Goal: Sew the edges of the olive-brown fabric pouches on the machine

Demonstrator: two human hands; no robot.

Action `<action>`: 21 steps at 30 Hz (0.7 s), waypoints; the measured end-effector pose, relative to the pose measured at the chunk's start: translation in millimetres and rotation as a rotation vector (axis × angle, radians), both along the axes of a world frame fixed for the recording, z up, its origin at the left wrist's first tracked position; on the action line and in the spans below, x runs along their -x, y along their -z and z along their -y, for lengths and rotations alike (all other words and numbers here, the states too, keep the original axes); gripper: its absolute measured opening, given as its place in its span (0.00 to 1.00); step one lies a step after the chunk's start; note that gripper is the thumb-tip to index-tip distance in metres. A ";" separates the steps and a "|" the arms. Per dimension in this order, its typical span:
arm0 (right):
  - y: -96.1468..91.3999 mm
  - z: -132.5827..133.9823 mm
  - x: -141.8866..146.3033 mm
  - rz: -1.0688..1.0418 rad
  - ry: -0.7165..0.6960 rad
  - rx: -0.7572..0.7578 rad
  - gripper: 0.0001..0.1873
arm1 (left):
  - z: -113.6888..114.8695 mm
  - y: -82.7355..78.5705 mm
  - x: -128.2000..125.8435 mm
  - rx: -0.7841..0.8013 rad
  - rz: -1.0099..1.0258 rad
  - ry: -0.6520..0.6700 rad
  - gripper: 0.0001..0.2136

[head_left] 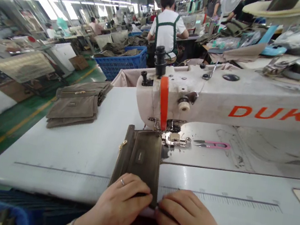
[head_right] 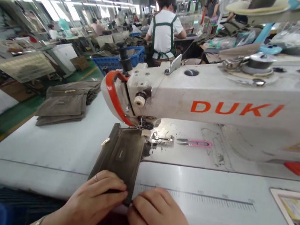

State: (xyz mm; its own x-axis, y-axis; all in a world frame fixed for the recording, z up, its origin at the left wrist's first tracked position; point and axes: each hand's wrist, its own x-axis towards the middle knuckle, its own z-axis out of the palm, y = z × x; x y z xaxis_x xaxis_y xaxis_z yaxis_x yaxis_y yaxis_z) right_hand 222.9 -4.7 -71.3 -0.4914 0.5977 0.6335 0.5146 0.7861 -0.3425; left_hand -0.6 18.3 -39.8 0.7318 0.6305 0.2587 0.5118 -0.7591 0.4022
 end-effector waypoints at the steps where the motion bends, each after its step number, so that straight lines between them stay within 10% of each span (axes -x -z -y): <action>1: 0.5 0.7 -0.9 -0.005 -0.008 0.019 0.14 | -0.2 -1.1 -1.3 0.021 0.020 -0.006 0.11; 21: 17.3 -7.8 4.4 0.109 0.081 -0.118 0.14 | -12.2 -2.2 -0.3 -0.004 0.053 0.093 0.14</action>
